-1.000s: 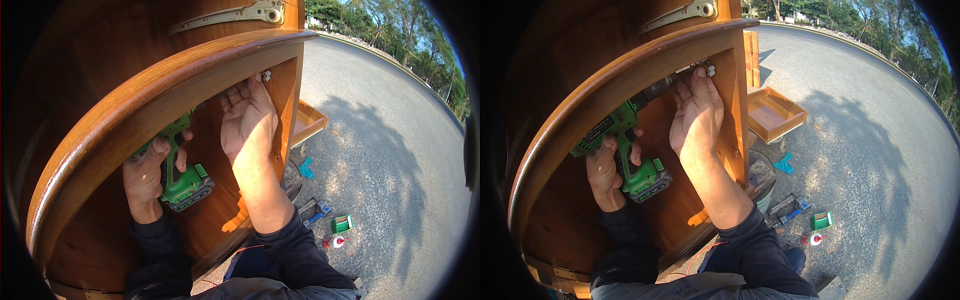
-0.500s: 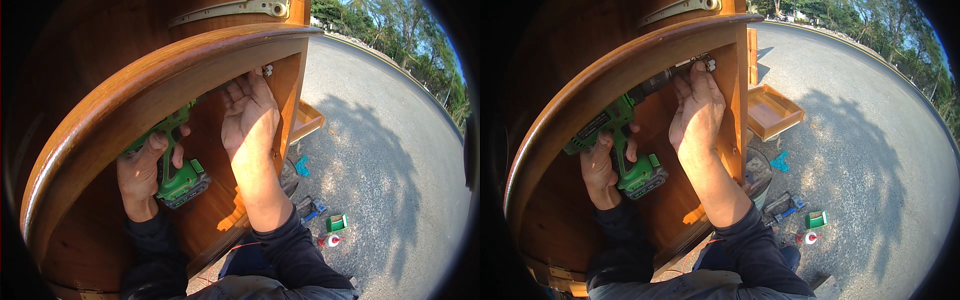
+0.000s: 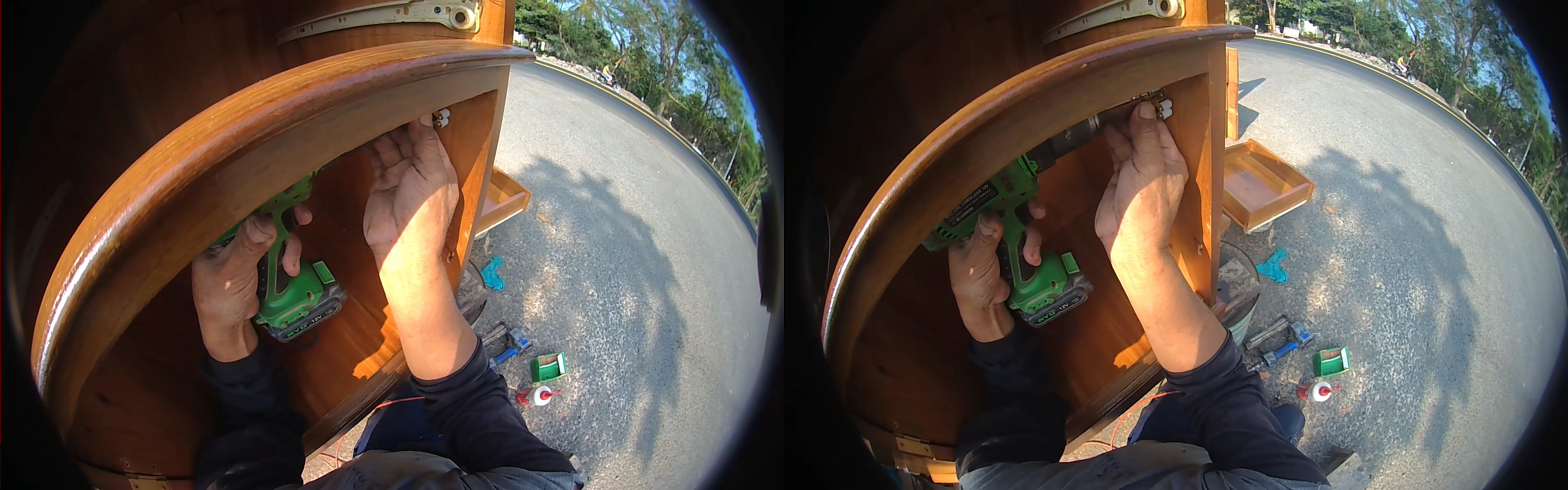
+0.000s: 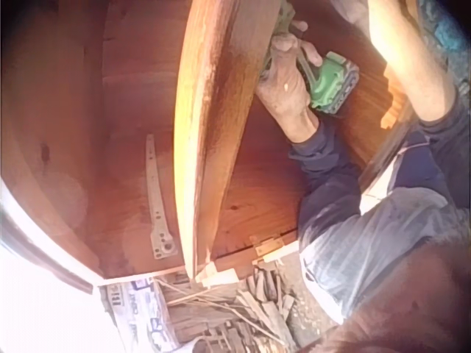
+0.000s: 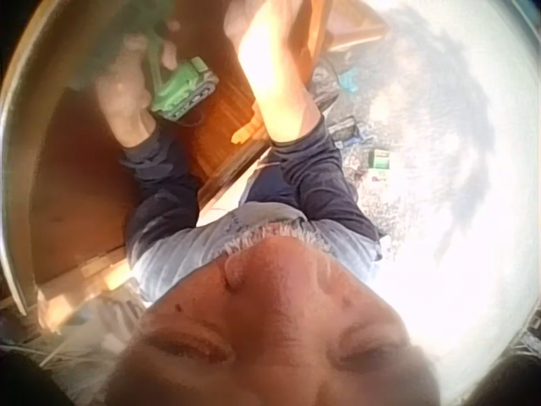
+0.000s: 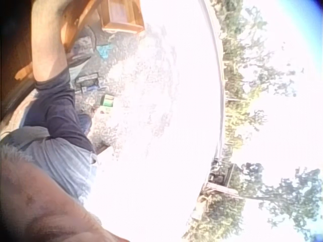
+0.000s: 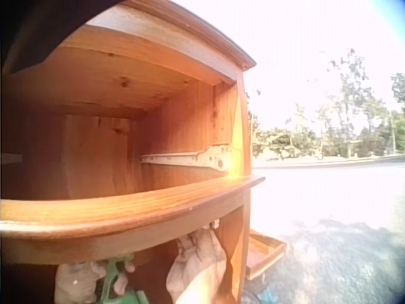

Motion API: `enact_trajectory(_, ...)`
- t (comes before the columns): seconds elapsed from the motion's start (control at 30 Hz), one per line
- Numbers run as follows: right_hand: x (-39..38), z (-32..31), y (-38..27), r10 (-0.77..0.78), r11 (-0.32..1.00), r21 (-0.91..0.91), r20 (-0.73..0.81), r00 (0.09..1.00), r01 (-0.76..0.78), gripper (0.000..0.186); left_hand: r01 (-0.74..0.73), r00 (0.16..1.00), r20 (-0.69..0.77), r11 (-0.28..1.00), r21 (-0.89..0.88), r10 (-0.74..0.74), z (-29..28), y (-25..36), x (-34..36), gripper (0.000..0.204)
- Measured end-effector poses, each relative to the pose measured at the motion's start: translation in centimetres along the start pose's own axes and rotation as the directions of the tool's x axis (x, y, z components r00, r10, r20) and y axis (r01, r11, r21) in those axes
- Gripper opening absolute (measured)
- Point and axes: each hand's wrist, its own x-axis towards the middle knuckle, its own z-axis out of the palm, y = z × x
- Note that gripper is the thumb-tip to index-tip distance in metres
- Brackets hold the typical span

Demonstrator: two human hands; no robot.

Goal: The person assembles and repairs a wooden cabinet by installing a hinge using a power drill and checking the door alignment.

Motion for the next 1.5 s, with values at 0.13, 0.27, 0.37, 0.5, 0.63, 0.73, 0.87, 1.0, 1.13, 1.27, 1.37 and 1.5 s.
enact_trajectory(0.13,0.0,-0.2,-0.1,0.027,0.999,-0.027,0.005,1.000,-0.026,0.036,-0.025,1.000,-0.016,0.999,0.040,0.026,0.6,0.1,-0.2,0.044)
enact_trajectory(0.27,-0.1,-0.1,0.0,0.027,0.999,-0.032,0.020,0.999,-0.026,0.038,0.003,0.999,-0.039,0.997,0.078,0.000,0.5,0.2,0.0,0.050)
enact_trajectory(0.37,0.1,-0.3,-0.1,0.014,0.999,-0.050,0.006,1.000,-0.013,0.039,-0.048,0.996,-0.061,0.987,0.152,0.058,1.2,-0.2,0.1,0.057)
enact_trajectory(0.5,0.0,-0.2,-0.1,0.012,0.998,-0.059,0.006,1.000,-0.011,0.039,0.026,1.000,0.004,1.000,0.013,-0.026,0.0,0.0,-0.1,0.043)
enact_trajectory(0.63,-0.2,0.0,-0.1,0.004,0.997,-0.074,-0.003,1.000,-0.004,0.040,0.001,1.000,-0.003,1.000,0.009,-0.001,0.2,0.0,-0.2,0.041)
enact_trajectory(0.73,-0.2,-0.2,0.0,0.003,0.998,-0.066,0.026,1.000,-0.002,0.041,0.004,1.000,-0.017,0.999,0.034,-0.004,0.2,0.0,-0.2,0.041)
enact_trajectory(0.87,0.0,-0.1,-0.2,-0.001,0.996,-0.088,-0.008,1.000,0.001,0.041,-0.036,0.999,-0.014,0.999,0.033,0.037,0.8,-0.3,-0.1,0.040)
enact_trajectory(1.0,0.0,-0.3,-0.1,-0.003,0.998,-0.068,0.030,1.000,0.005,0.040,0.028,1.000,-0.010,1.000,0.003,-0.028,0.0,-0.2,0.0,0.043)
enact_trajectory(1.13,-0.1,-0.2,-0.1,0.009,0.998,-0.063,0.027,1.000,-0.007,0.038,0.025,1.000,-0.016,1.000,-0.003,-0.025,0.7,0.0,-0.2,0.044)
enact_trajectory(1.27,-0.1,-0.2,-0.1,0.013,0.998,-0.060,0.006,1.000,-0.013,0.037,-0.021,1.000,-0.022,1.000,0.010,0.021,1.1,0.1,-0.2,0.043)
enact_trajectory(1.37,0.0,-0.4,-0.3,0.004,0.999,-0.053,0.023,1.000,-0.003,0.036,-0.015,1.000,-0.016,1.000,0.012,0.016,1.4,0.0,-0.1,0.042)
enact_trajectory(1.5,0.1,-0.4,0.0,0.001,0.998,-0.055,0.017,1.000,0.000,0.036,-0.034,0.999,-0.003,0.998,0.055,0.034,0.8,-0.2,-0.3,0.039)
